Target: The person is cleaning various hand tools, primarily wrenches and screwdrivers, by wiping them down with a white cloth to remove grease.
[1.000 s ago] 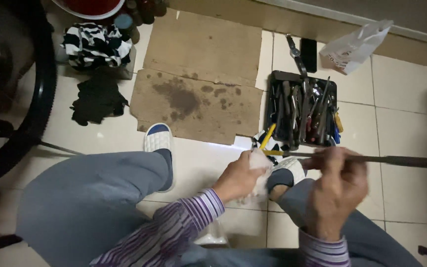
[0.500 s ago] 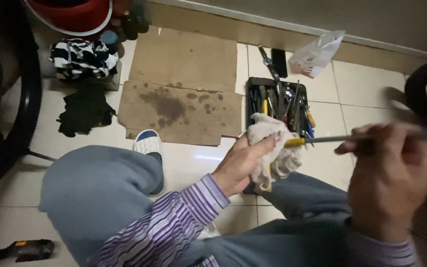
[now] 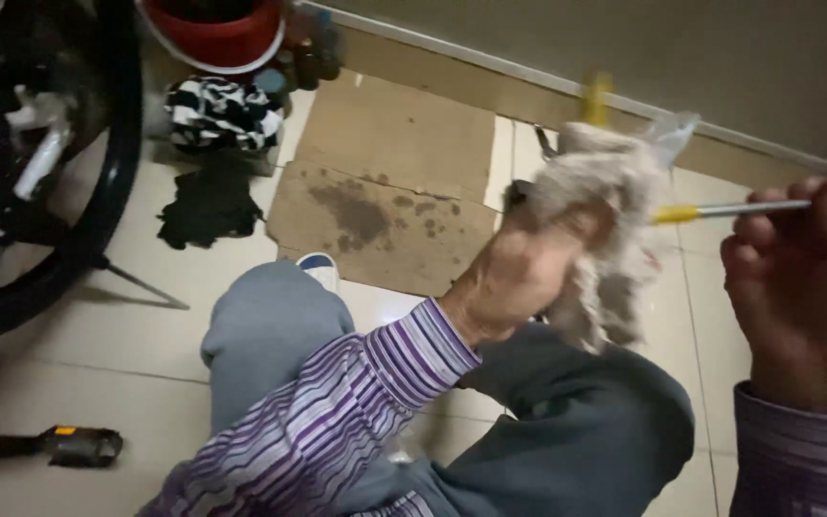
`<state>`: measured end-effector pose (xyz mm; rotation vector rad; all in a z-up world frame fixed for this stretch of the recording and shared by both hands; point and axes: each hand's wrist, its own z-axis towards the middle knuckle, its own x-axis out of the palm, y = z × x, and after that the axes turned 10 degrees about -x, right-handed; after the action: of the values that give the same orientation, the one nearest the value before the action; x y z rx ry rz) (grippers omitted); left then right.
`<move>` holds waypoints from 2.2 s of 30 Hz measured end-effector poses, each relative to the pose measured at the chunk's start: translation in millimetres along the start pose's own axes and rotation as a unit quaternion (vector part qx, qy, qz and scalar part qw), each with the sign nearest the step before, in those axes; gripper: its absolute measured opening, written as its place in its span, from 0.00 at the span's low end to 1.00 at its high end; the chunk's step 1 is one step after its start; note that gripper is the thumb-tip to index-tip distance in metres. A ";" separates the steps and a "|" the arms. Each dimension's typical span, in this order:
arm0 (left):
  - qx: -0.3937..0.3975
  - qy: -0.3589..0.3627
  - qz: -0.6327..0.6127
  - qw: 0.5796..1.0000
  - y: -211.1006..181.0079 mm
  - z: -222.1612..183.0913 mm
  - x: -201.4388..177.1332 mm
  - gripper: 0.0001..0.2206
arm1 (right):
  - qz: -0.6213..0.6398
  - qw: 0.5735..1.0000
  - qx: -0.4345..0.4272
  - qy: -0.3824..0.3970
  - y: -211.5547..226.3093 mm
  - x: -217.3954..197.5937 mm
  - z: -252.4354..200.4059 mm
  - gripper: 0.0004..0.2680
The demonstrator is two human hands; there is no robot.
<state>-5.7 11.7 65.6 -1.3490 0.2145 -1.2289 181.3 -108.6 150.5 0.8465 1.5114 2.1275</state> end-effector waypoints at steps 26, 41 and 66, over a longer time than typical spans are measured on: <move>-0.568 -0.097 0.222 0.786 22.8 23.4 -202.1 0.20 | -0.094 0.968 0.232 0.003 -250.4 72.4 103.2 0.09; -0.699 0.076 0.354 0.617 146.1 -11.1 -273.8 0.28 | -0.321 0.891 0.310 0.080 -468.8 57.2 116.1 0.07; -0.753 -0.087 0.168 0.630 165.0 -25.0 -279.8 0.15 | -0.607 0.777 0.065 0.153 -474.9 -18.1 105.1 0.14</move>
<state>-52.3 166.6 -217.2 -2.6207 1.5445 -0.3446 253.0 114.5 -276.1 -0.4724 1.6413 1.1585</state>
